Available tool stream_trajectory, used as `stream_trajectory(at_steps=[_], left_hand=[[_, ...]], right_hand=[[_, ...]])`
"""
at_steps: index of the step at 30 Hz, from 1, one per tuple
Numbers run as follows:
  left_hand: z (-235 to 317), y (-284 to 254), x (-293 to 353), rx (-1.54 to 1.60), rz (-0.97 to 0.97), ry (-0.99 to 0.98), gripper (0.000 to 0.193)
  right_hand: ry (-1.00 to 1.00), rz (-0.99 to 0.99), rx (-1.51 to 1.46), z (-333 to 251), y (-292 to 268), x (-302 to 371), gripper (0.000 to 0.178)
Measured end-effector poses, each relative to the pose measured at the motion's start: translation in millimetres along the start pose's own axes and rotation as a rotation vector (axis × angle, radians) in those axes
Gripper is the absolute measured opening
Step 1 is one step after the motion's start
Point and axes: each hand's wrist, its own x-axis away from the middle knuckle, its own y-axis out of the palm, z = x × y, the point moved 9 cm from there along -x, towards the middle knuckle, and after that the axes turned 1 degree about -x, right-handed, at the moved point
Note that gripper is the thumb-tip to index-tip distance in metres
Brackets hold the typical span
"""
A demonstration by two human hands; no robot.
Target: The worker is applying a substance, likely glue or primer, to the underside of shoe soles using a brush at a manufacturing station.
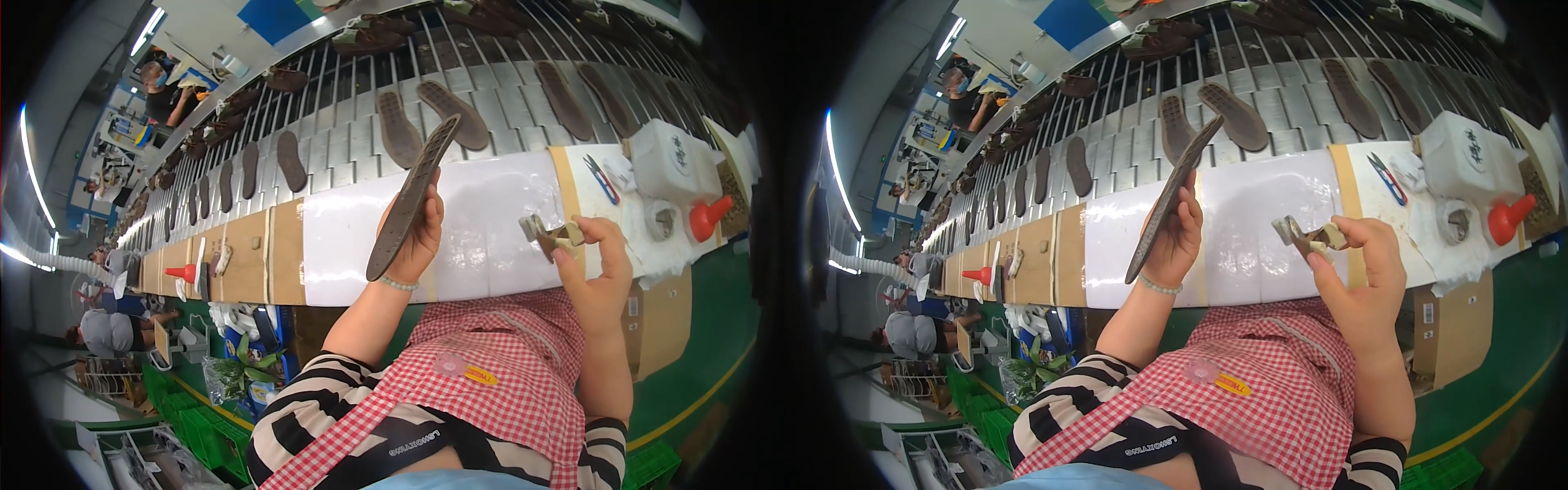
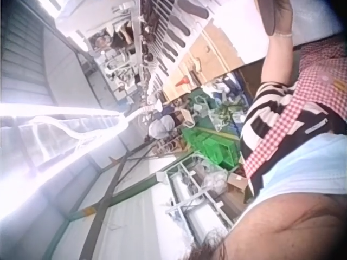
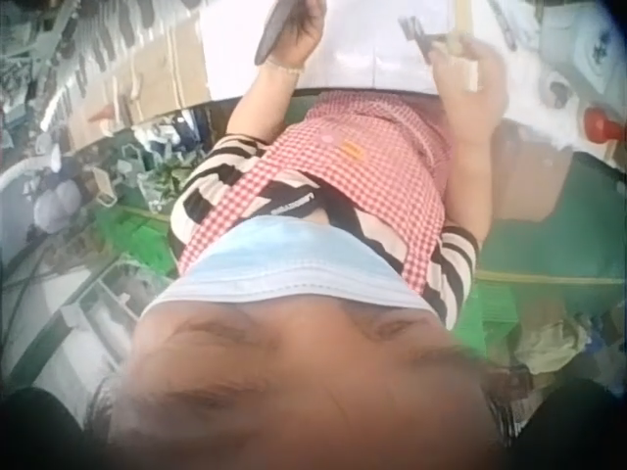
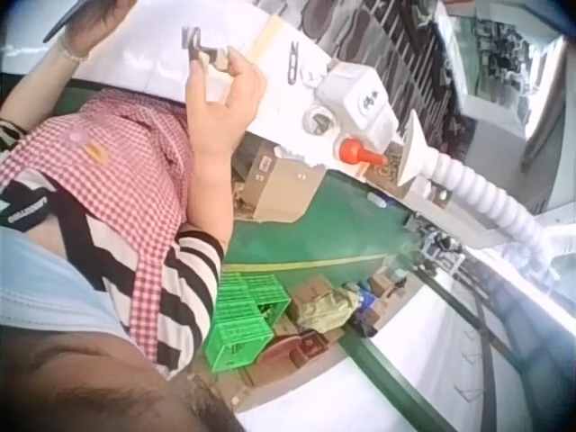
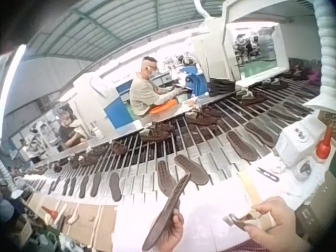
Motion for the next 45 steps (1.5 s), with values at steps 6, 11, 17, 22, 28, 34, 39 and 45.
stream_trajectory(at_steps=[6,11,17,22,28,34,39,45], left_hand=[[51,12,6,-0.067,-0.069,0.126,0.045],[143,-8,15,-0.464,0.130,0.207,0.052],[241,-44,-3,-0.533,0.280,0.245,0.047],[387,-50,9,-1.206,0.824,0.891,0.044],[361,30,26,-2.797,1.725,1.049,0.056],[432,19,43,-2.693,1.696,0.416,0.056],[386,14,31,-1.119,0.340,0.461,0.051],[157,70,-8,-0.506,-0.223,0.123,0.071]], right_hand=[[0.070,-0.127,-0.135,26,58,0,0.043],[0.324,-0.306,-0.352,79,118,31,0.040],[0.475,-0.374,-0.491,83,97,64,0.038],[0.458,-0.387,-0.443,70,82,61,0.038],[0.481,-0.259,-0.337,64,36,60,0.038],[0.317,-0.154,-0.056,54,-43,28,0.040],[0.301,0.111,0.360,64,-146,16,0.041],[0.036,0.108,0.964,61,-198,-6,0.041]])
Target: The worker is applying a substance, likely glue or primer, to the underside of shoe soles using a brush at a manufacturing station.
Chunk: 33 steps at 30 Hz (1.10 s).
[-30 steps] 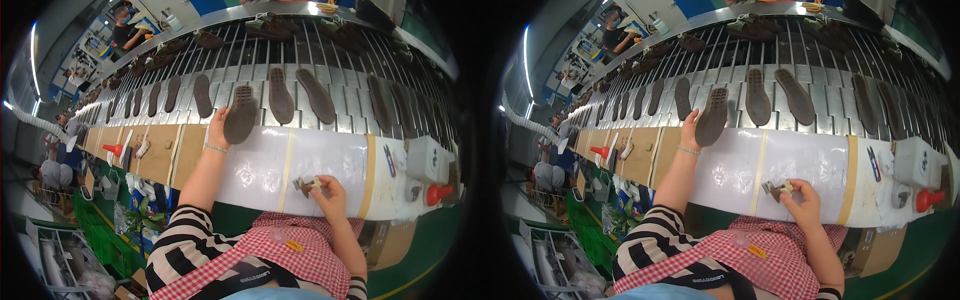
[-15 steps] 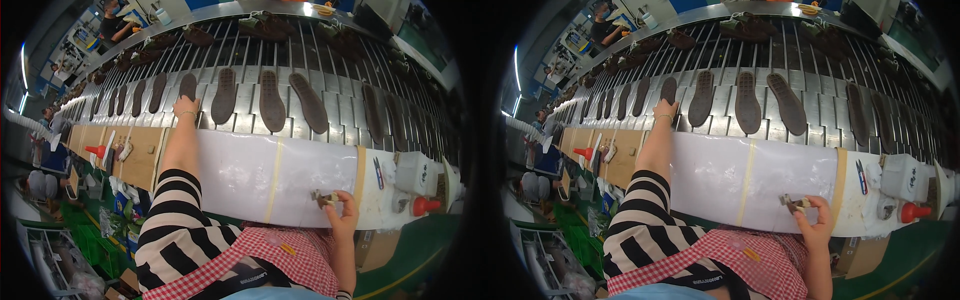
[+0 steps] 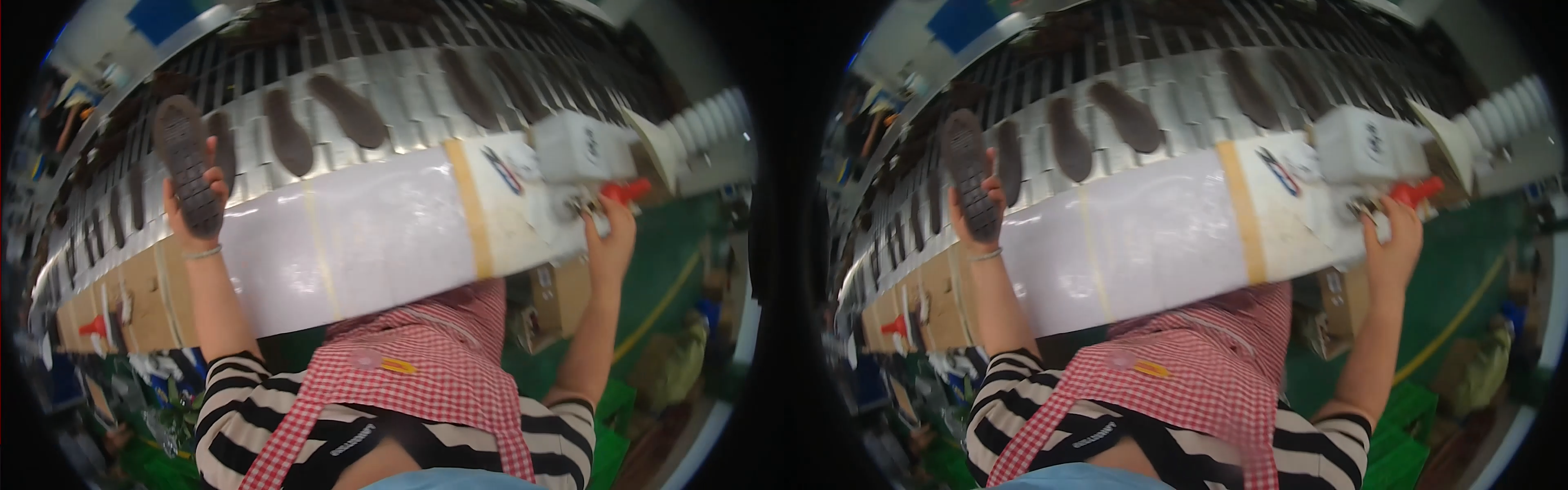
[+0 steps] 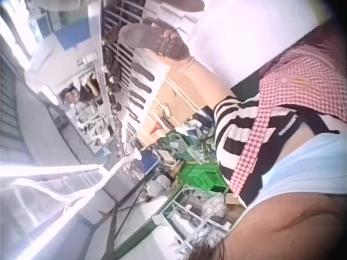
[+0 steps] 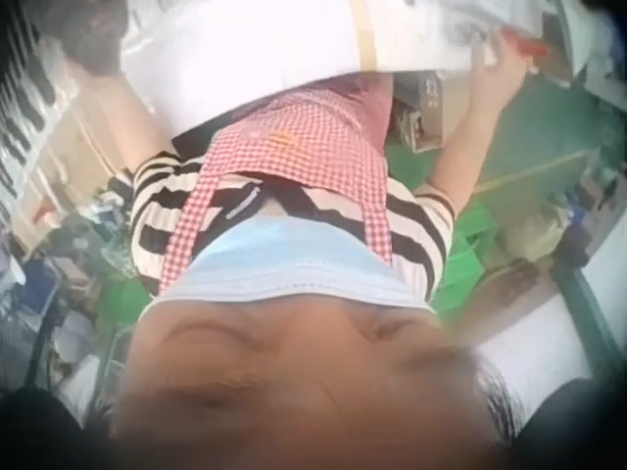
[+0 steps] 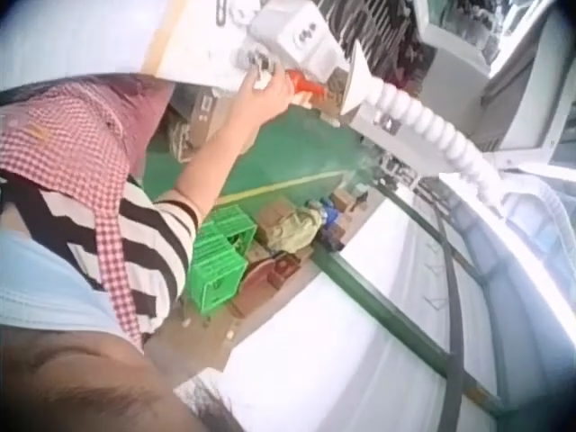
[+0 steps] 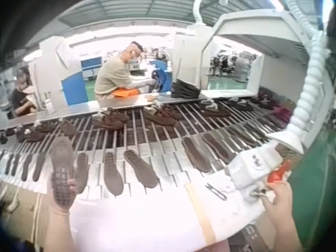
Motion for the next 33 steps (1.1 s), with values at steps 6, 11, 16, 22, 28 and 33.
stream_trajectory(at_steps=[6,11,16,22,28,33], left_hand=[[-114,35,3,0.045,0.099,-0.061,0.070],[-173,33,22,0.091,0.141,-0.243,0.059],[-195,22,56,0.179,0.256,-0.341,0.056],[-232,0,66,0.402,0.340,-0.476,0.052],[-261,2,70,0.451,0.337,-0.486,0.047],[-278,12,75,0.522,0.349,-0.598,0.045]], right_hand=[[0.064,0.045,0.056,33,31,-3,0.037],[0.036,-0.012,0.074,31,54,-8,0.032],[0.019,-0.019,0.061,26,70,-9,0.033],[0.075,-0.080,-0.033,51,68,2,0.040],[0.465,-0.217,-0.444,102,74,21,0.036],[0.238,-0.134,-0.945,-31,38,8,0.047]])
